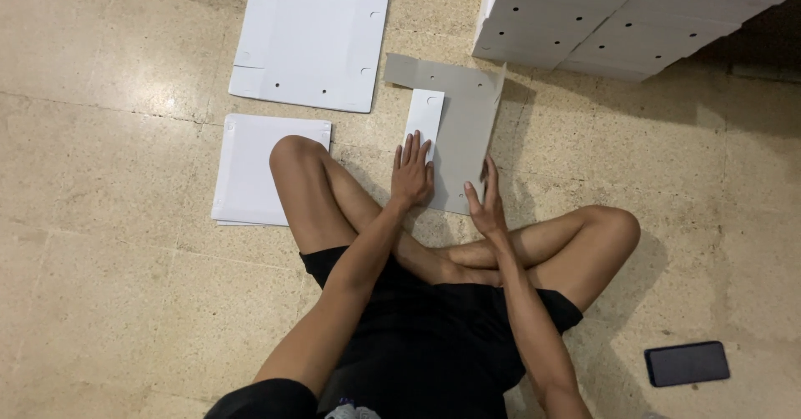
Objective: Assembling cardboard boxes from flat sheets by folding and tucking flaps.
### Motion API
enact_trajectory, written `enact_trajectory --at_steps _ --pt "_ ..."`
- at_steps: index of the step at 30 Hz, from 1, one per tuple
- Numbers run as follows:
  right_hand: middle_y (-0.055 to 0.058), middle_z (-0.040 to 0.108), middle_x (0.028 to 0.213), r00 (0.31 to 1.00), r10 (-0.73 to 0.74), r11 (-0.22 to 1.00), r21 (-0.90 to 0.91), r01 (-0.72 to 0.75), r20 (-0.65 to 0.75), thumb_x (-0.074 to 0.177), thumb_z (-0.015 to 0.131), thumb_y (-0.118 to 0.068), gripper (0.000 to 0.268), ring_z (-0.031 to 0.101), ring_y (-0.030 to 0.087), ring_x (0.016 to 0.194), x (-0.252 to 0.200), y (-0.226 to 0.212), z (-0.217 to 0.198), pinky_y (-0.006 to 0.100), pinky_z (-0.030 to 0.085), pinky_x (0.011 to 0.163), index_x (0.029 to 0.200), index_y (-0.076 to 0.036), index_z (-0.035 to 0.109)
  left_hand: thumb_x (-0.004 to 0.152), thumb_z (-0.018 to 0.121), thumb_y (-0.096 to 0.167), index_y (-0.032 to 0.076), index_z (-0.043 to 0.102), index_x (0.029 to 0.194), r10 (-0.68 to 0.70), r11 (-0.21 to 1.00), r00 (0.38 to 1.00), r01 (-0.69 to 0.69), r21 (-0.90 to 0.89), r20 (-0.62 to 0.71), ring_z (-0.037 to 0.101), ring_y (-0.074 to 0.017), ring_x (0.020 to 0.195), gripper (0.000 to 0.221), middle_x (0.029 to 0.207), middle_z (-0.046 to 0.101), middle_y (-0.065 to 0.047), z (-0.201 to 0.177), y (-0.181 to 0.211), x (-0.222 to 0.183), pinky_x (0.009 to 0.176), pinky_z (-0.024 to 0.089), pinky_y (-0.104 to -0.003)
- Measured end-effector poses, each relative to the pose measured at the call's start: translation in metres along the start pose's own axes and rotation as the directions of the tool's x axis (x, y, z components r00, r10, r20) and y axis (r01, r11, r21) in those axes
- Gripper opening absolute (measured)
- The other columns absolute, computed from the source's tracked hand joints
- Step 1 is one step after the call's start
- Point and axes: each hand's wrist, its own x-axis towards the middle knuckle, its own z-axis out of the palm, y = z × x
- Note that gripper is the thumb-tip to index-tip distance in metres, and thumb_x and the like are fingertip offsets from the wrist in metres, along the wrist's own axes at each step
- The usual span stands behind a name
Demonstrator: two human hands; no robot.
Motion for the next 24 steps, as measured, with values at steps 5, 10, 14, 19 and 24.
enact_trajectory --at_steps 5,10,14,19,24 --pt "0.032 0.008 0.162 0.996 -0.056 0.998 -0.007 0.057 0.063 0.108 0.035 -0.039 0.066 0.007 0.055 0.147 0.02 0.031 0.018 0.067 0.011 0.118 0.161 -0.007 0.011 0.107 0.025 0.033 0.018 0.031 0.155 0.017 0.998 1.0 -0.015 0.054 -0.024 0.011 -0.0265 0.156 0.05 0.167 0.015 -0.011 -0.008 0.002 -0.003 0.127 0.005 -0.044" --pt "0.029 0.007 0.164 0.989 -0.121 0.951 -0.276 0.14 0.086 0.11 0.027 -0.044 0.064 0.005 0.052 0.149 0.044 0.056 0.03 0.063 0.007 0.119 0.16 -0.006 0.022 0.106 0.029 0.033 0.024 0.039 0.143 0.053 0.988 0.997 -0.044 0.148 -0.063 0.03 -0.0239 0.145 0.04 0.154 0.034 -0.007 0.0 -0.011 0.011 0.12 0.021 -0.043" --pt "0.026 0.013 0.164 0.988 -0.153 0.83 -0.539 0.145 0.031 0.108 0.035 -0.041 0.061 0.011 0.046 0.151 0.052 0.055 0.04 0.062 0.014 0.118 0.16 -0.011 0.026 0.102 0.035 0.034 0.026 0.038 0.134 0.095 0.985 0.988 -0.075 0.157 -0.12 0.037 -0.0219 0.128 0.034 0.135 0.038 -0.002 0.005 -0.014 0.018 0.113 0.026 -0.042" --pt "0.023 0.018 0.164 0.982 -0.184 0.724 -0.682 0.104 -0.046 0.106 0.041 -0.046 0.063 0.016 0.04 0.152 0.058 0.052 0.049 0.059 0.017 0.119 0.158 -0.013 0.032 0.103 0.034 0.034 0.026 0.037 0.14 0.125 0.975 0.979 -0.091 0.204 -0.159 0.036 -0.023 0.131 0.038 0.136 0.038 -0.003 0.006 -0.012 0.013 0.112 0.024 -0.041" --pt "0.019 0.021 0.165 0.977 -0.185 0.685 -0.727 0.048 -0.109 0.106 0.042 -0.047 0.061 0.018 0.036 0.153 0.068 0.051 0.05 0.055 0.016 0.121 0.159 -0.017 0.034 0.106 0.025 0.033 0.027 0.019 0.163 0.11 0.978 0.989 -0.092 0.185 -0.094 0.009 -0.0283 0.157 0.057 0.169 0.014 -0.01 -0.008 -0.003 0.012 0.126 0.003 -0.047"
